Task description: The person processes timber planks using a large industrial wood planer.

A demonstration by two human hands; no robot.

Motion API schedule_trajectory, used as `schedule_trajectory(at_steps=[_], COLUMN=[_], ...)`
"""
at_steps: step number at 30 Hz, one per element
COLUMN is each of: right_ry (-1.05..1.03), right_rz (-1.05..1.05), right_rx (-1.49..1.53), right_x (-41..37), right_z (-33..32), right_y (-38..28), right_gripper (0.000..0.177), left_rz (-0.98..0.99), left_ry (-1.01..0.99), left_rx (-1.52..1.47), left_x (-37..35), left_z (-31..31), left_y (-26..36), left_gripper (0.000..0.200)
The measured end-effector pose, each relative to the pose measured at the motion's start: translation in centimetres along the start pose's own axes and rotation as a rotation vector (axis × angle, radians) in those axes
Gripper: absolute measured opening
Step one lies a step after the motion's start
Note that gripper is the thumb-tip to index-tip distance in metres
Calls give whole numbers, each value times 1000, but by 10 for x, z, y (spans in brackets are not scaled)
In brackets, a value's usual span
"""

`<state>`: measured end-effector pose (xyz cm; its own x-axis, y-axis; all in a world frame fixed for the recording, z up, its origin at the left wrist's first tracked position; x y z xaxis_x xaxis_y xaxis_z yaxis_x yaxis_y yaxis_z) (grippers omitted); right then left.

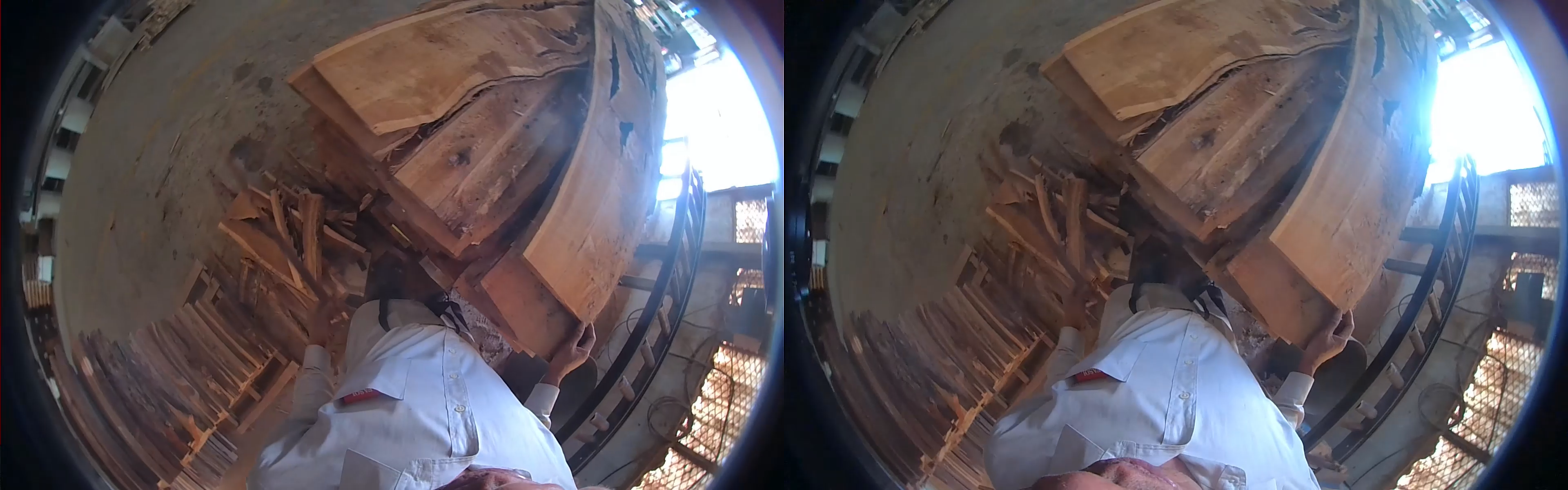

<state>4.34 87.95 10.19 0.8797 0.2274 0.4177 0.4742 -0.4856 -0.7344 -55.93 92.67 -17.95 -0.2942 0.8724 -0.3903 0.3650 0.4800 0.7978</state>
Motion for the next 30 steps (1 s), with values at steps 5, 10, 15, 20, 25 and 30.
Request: schedule_trajectory(at_steps=[5, 10, 15, 20, 25, 30], right_ry=[25, 59, 94, 119, 97, 87], right_rz=[21, 20, 23, -2, 115, 137], right_rx=[19, 40, 37, 65, 107, 140], right_x=[3, 4, 8, 11, 12, 10], right_z=[0, -3, -3, -7, -9, -15], right_y=[3, 5, 9, 8, 9, 6], right_gripper=[42, 41, 41, 40, 38, 37], left_rz=[-52, 622, 1245, 1366, 1331, 1468], left_ry=[-39, 342, 468, 537, 678, 346], left_rx=[914, 474, 175, 789, 1225, 1325], left_x=[56, 97, 91, 158, 203, 200], left_z=[17, 13, 69, 178, 239, 237], left_y=[-45, 257, 503, 573, 578, 592], left_gripper=[38, 28, 24, 15, 14, 20])
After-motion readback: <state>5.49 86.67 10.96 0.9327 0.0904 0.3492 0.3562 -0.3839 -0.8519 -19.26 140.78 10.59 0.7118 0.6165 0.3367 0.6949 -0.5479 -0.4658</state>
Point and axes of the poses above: each hand's wrist, its own x-axis towards the middle knuckle, its own z-axis out of the palm, y = z × x, the point moved 3 cm from there along x, towards the middle knuckle, and after that the axes turned 14 degrees about y, right-handed, at the moved point
